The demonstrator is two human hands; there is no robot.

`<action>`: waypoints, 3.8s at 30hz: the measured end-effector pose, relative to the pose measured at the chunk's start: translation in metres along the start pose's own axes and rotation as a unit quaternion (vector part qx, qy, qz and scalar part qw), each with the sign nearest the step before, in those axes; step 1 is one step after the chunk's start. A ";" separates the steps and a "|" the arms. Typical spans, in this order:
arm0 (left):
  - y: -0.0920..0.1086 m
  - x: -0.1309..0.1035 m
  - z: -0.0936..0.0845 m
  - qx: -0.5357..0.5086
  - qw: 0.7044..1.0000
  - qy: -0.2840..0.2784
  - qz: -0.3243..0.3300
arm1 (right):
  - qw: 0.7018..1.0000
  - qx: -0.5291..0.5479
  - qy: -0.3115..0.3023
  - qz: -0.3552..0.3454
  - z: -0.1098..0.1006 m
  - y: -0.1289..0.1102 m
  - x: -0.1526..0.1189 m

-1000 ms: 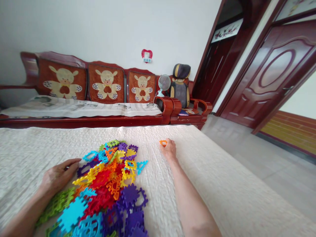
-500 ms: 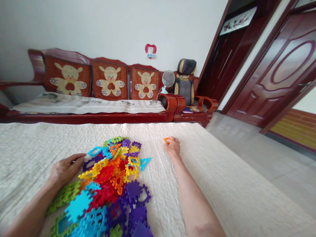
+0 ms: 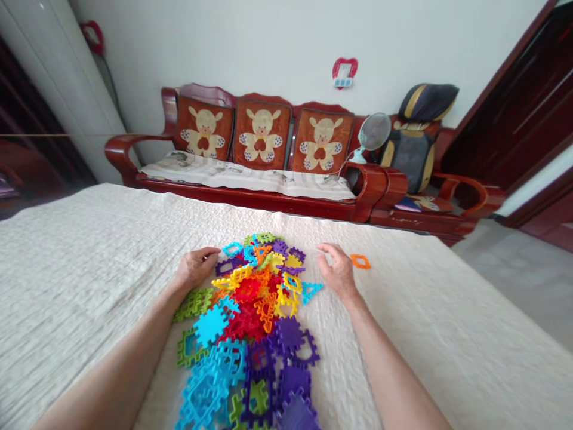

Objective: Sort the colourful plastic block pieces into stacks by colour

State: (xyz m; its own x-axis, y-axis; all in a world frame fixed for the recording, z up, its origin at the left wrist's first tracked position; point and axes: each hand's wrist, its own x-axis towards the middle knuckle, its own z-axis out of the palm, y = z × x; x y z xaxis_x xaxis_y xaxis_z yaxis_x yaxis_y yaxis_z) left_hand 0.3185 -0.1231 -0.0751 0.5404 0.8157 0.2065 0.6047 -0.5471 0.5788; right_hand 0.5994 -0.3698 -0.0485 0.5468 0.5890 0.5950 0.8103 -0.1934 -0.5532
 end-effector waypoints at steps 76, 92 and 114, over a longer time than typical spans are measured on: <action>-0.005 0.004 0.001 0.005 1.000 -0.009 -0.006 | 0.983 -0.112 -0.141 -0.046 -0.019 0.059 -0.008; -0.002 0.001 0.001 -0.007 1.000 -0.008 0.002 | 0.971 -0.095 -0.124 -0.182 0.032 -0.065 -0.010; -0.011 0.007 0.002 0.007 0.999 -0.019 -0.031 | 0.897 -0.026 -0.394 -0.198 0.000 -0.109 -0.048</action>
State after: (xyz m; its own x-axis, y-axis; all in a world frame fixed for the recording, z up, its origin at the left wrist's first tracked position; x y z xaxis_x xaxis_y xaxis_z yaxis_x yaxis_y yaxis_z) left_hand 0.3167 -0.1120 -0.0821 0.5235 0.8405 0.1399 0.6458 -0.4985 0.5784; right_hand 0.4849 -0.3768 -0.0163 -0.0881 0.9874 0.1314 0.9279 0.1293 -0.3497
